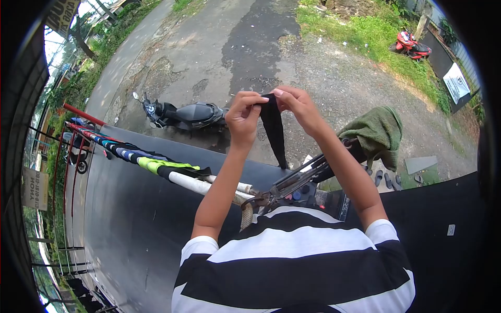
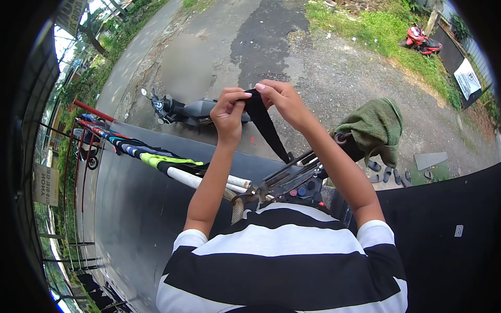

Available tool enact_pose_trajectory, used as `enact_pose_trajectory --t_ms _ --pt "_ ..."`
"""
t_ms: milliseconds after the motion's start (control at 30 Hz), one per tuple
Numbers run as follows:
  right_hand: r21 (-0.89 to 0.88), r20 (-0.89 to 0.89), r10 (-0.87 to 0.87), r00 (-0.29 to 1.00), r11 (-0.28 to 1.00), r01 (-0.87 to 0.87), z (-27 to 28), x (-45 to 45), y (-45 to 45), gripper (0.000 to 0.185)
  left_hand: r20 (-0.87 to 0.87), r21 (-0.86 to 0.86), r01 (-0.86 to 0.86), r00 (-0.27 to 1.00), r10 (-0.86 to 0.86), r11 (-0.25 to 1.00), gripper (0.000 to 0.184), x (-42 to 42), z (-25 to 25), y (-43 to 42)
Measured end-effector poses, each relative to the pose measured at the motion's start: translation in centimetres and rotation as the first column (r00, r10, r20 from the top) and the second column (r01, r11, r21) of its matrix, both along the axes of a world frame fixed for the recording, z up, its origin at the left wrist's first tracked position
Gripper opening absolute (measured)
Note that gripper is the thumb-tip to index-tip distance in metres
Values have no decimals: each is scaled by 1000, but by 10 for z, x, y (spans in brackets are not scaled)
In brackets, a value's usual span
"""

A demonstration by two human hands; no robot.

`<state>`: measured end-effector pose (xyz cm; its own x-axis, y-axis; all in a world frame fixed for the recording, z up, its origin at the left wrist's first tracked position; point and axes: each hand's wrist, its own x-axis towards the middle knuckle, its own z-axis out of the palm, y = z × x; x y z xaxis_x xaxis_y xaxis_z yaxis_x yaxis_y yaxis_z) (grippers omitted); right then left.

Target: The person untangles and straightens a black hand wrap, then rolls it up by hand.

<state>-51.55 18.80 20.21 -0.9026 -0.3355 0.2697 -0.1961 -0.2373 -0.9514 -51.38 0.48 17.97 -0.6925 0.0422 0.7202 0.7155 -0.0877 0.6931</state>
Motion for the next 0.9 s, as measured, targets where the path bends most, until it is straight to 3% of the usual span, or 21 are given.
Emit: enact_pose_trajectory --t_ms 167,267,333,467,567,667,733,900 --pt "132 -72 -51 996 989 61 -17 5 -3 25 127 7 2 992 -3 1000 20 5 -17 1" --pt "34 -10 -85 996 996 85 -25 7 -6 23 194 113 125 970 -145 986 18 10 -17 2" --pt "39 -21 -147 989 988 148 -28 6 -7 23 343 334 169 895 -287 927 21 12 -17 8" --pt "122 -96 -208 973 968 219 -35 6 -8 24 419 151 165 882 -214 975 17 2 -41 3" --pt "90 -45 -249 967 964 252 -42 2 -6 24 410 151 131 894 -183 980 16 7 -35 9" --pt "189 -67 -243 968 949 251 -38 4 -4 23 415 136 119 894 -166 983 13 6 -37 8" --pt "-19 62 -191 980 981 192 -23 13 -9 17 419 131 112 894 -157 985 13 5 -39 5" --pt "14 27 -131 991 991 130 -31 11 -8 12 444 106 110 884 -146 988 13 6 -39 0"
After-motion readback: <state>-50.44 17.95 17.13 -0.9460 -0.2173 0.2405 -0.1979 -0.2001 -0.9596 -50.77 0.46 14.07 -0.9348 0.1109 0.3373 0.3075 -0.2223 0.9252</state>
